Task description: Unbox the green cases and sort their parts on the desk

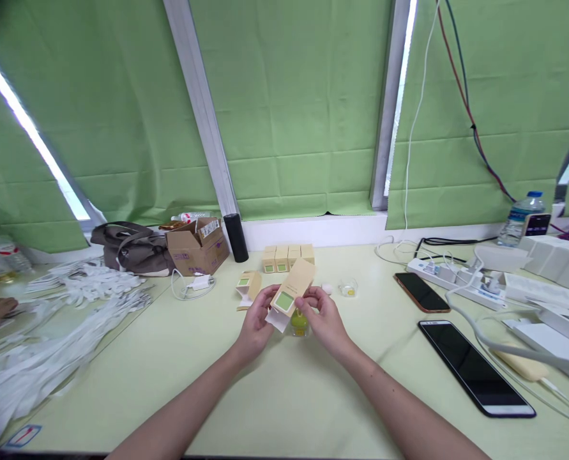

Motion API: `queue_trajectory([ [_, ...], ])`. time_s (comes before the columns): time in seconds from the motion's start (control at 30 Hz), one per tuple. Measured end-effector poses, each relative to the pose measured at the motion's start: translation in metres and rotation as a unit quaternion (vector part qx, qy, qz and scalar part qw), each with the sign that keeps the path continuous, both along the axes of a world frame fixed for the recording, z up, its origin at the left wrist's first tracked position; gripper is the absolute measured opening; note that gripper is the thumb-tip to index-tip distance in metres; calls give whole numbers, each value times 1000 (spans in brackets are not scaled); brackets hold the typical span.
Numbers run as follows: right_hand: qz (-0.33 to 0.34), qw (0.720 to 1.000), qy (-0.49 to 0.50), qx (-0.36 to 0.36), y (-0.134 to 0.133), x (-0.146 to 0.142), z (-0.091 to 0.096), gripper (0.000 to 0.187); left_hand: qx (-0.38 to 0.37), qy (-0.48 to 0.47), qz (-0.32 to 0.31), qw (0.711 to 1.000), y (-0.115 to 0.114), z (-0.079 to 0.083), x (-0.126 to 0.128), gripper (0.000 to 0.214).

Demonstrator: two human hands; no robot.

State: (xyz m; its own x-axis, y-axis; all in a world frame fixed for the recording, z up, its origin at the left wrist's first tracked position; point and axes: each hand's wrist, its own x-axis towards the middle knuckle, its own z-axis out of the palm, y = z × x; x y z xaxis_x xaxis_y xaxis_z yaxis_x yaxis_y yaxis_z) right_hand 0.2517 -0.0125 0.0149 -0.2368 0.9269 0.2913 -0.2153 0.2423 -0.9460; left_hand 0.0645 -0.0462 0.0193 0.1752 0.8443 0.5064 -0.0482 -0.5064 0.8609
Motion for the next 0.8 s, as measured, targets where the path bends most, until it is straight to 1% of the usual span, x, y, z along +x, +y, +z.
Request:
queue_trajectory([
  [0.1,1,1000,15,-21,2,1,3,57,5,22,-8,1000,-2,1,-3,58],
  [0.17,-3,999,14,-35,3,2,5,60,14,41,-1,999,-3,3,-4,56],
  [0.23,-8,999,13,-41,2,2,6,62,23,66,28,997,-3,4,-5,52],
  [0.33,-6,999,15,-39,2,1,5,62,42,104,92,989,-2,4,-4,47],
  [0.4,-3,999,17,-40,2,1,5,64,55,116,116,985,0,3,-3,47],
  [0.5,-8,999,22,-48,1,2,8,67,67,121,100,985,2,0,-2,48],
  [0.6,-13,998,23,-50,0,4,13,66,71,134,84,985,1,-1,-2,53],
  [0.7,-4,999,23,-38,-2,5,16,65,70,150,95,982,-2,1,0,55],
  [0.8,7,999,12,-30,-3,4,17,66,88,160,107,977,-4,4,2,47],
])
